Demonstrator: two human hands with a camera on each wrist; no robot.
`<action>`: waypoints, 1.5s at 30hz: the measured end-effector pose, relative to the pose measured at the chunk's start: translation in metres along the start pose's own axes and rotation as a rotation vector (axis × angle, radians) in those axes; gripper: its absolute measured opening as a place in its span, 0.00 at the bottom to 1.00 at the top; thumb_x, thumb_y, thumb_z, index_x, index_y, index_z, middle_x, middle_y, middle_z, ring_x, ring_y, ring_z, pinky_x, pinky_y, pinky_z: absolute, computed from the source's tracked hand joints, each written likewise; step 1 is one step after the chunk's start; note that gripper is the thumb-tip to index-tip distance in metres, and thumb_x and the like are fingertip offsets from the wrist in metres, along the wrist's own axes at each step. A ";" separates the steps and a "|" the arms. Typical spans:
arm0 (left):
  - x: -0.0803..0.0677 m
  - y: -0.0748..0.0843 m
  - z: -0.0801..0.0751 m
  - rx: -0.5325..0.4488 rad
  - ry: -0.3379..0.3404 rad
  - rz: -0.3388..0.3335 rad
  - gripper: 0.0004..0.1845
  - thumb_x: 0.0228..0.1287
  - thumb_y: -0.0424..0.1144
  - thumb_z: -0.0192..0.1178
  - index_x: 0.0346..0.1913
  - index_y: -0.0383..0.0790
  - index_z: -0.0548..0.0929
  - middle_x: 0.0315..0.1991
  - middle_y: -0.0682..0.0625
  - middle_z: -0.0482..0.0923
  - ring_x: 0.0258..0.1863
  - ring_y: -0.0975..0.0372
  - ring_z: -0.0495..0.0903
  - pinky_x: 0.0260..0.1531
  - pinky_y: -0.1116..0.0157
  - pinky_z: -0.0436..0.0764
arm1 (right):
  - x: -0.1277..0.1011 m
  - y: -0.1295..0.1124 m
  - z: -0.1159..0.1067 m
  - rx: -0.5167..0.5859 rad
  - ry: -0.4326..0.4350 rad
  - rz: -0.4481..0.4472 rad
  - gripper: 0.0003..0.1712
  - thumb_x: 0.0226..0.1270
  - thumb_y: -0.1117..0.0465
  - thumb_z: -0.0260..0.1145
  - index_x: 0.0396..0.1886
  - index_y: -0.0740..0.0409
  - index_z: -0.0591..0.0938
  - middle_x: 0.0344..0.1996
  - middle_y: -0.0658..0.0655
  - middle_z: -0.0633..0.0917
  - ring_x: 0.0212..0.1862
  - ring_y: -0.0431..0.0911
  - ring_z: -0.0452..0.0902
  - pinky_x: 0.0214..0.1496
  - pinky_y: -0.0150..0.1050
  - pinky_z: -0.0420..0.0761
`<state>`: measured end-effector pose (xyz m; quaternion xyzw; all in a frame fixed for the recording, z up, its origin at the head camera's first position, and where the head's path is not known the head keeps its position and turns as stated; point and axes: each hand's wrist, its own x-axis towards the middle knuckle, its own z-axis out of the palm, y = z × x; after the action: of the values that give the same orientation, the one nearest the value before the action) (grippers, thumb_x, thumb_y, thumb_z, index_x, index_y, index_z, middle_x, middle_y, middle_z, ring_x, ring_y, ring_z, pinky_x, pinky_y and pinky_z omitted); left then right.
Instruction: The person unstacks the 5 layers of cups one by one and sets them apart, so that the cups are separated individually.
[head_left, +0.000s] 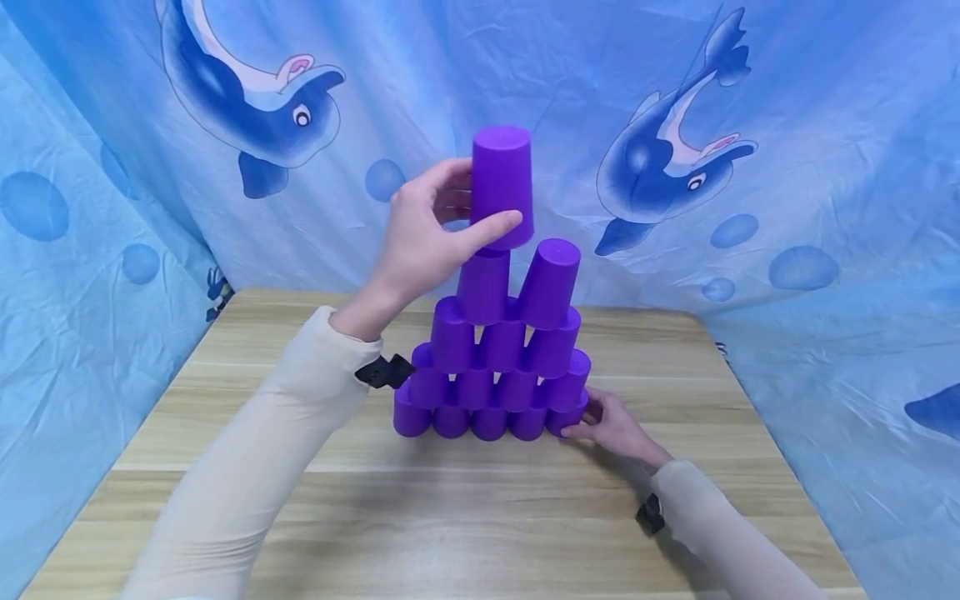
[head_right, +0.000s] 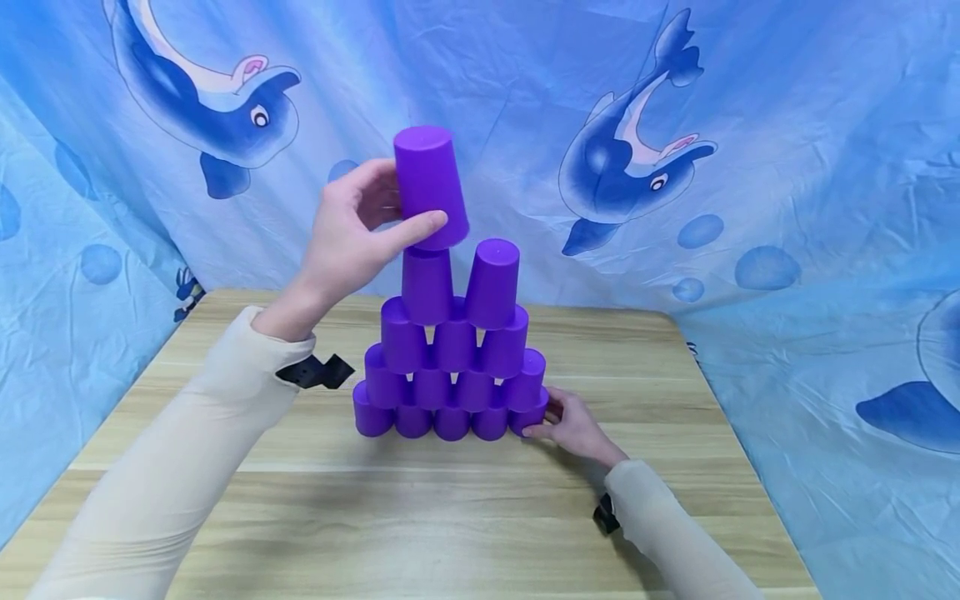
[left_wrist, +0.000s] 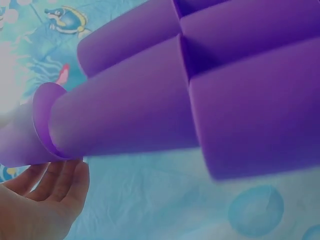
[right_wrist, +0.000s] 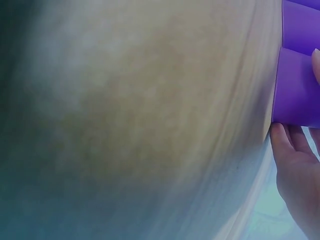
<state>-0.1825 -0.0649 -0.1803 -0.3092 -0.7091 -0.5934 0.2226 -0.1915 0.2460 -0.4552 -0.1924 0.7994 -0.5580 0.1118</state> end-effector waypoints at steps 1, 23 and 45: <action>-0.001 0.000 -0.003 -0.002 0.012 0.007 0.24 0.54 0.28 0.68 0.55 0.26 0.76 0.43 0.40 0.81 0.39 0.55 0.81 0.43 0.60 0.80 | 0.000 0.000 0.000 -0.003 0.004 0.007 0.35 0.50 0.71 0.75 0.59 0.69 0.73 0.51 0.63 0.80 0.54 0.54 0.77 0.59 0.45 0.74; -0.050 -0.108 -0.098 0.273 0.223 -0.226 0.28 0.53 0.42 0.73 0.57 0.38 0.78 0.45 0.44 0.80 0.42 0.58 0.78 0.47 0.65 0.80 | 0.003 0.035 -0.005 -0.084 0.047 0.043 0.39 0.48 0.63 0.78 0.62 0.62 0.73 0.54 0.60 0.79 0.56 0.53 0.75 0.60 0.43 0.73; -0.134 -0.216 -0.188 0.608 0.322 -0.660 0.40 0.58 0.55 0.65 0.66 0.33 0.68 0.54 0.33 0.75 0.51 0.47 0.74 0.52 0.51 0.71 | 0.005 0.033 -0.004 -0.057 0.012 0.049 0.38 0.48 0.68 0.77 0.62 0.59 0.73 0.55 0.57 0.79 0.57 0.51 0.75 0.60 0.40 0.73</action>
<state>-0.2488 -0.2952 -0.3868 0.1075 -0.8674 -0.4382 0.2097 -0.2040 0.2571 -0.4840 -0.1726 0.8202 -0.5332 0.1150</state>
